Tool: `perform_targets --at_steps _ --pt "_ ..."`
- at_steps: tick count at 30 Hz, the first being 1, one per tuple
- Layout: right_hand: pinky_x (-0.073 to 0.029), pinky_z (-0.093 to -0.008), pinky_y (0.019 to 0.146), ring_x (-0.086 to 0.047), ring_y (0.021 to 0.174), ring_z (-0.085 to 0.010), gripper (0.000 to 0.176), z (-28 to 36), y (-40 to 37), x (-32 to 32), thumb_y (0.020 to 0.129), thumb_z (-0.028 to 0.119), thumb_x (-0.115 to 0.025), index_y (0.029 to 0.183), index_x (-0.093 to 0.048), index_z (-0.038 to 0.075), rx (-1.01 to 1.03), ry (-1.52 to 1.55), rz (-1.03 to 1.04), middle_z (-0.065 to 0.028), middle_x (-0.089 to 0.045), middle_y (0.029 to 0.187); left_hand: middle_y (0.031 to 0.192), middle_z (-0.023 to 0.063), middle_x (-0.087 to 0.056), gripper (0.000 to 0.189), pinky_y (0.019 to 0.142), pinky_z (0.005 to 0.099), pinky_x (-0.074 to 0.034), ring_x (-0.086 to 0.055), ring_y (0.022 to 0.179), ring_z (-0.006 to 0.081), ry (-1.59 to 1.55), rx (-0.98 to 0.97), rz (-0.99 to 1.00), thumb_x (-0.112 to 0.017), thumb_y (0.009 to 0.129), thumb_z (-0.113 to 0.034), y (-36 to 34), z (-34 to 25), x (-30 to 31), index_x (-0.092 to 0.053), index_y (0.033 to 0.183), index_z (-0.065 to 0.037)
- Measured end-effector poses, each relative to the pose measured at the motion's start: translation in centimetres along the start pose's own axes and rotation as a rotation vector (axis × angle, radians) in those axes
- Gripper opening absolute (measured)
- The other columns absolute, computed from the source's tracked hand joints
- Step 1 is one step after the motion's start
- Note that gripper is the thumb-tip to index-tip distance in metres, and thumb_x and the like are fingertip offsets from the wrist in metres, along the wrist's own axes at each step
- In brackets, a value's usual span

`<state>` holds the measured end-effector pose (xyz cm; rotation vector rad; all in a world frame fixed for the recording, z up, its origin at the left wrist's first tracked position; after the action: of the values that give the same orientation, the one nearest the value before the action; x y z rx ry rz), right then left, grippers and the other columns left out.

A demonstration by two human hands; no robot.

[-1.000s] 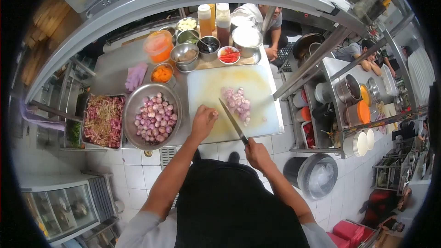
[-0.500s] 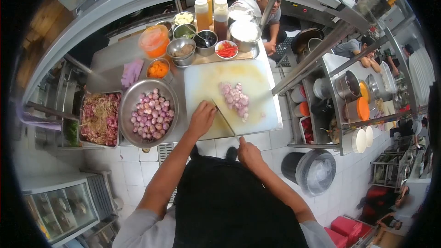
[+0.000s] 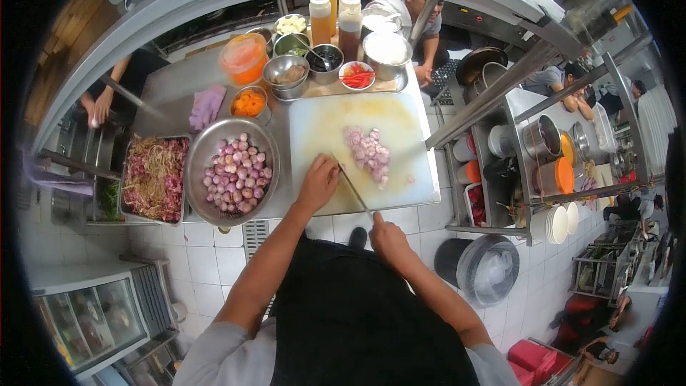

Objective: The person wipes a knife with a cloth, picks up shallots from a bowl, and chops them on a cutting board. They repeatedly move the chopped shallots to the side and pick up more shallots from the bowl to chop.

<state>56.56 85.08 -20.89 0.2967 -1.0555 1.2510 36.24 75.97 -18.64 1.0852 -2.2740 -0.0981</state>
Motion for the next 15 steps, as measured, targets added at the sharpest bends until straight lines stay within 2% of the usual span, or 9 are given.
perform_targets --at_steps 7,9,11,15 --pt "-0.05 -0.0619 0.071 -0.064 0.078 -0.0529 0.023 1.6 -1.4 2.4 0.093 0.012 -0.053 0.108 -0.047 -0.005 0.004 0.002 0.038 -0.0325 -0.065 0.078 0.097 0.0159 -0.053 0.011 0.075 0.0396 -0.049 -0.059 0.082 0.033 -0.045 0.029 0.003 -0.059 0.088 0.004 0.0 0.0 0.1 -0.059 0.099 0.002" --pt "-0.05 -0.0617 0.072 -0.064 0.078 -0.0525 0.023 1.1 -1.0 1.5 0.093 0.012 -0.053 0.107 -0.048 -0.005 -0.013 0.013 0.045 -0.0326 -0.065 0.079 0.097 0.0159 -0.053 0.011 0.075 0.0398 -0.049 -0.059 0.082 0.0332 -0.037 0.009 -0.003 -0.06 0.088 0.004 -0.1 -0.3 0.3 -0.059 0.1 0.002" --pt "-0.05 -0.0623 0.074 -0.065 0.079 -0.053 0.026 -0.4 0.7 -0.7 0.093 0.014 -0.051 0.114 -0.049 -0.002 -0.019 0.02 0.022 -0.0336 -0.066 0.082 0.097 0.0163 -0.053 0.011 0.075 0.0404 -0.049 -0.059 0.083 0.0336 0.003 -0.009 -0.02 -0.06 0.089 0.004 0.0 -0.3 0.3 -0.059 0.1 0.002" --pt "-0.049 -0.0626 0.074 -0.064 0.079 -0.0532 0.023 -1.0 2.0 0.0 0.093 0.014 -0.053 0.11 -0.049 -0.001 -0.034 0.023 0.029 -0.0335 -0.066 0.082 0.095 0.0152 -0.052 0.008 0.072 0.0372 -0.049 -0.058 0.08 0.0313 0.029 -0.041 -0.026 -0.06 0.091 0.004 0.1 -0.7 0.0 -0.058 0.099 0.002"
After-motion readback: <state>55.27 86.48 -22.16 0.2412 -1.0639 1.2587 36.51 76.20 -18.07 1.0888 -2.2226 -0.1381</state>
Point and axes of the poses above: each hand's wrist, its own y-axis towards the middle knuckle, its own x-axis out of the back of the hand, z = x × y, the point moved 9 cm from there along y, towards the middle knuckle
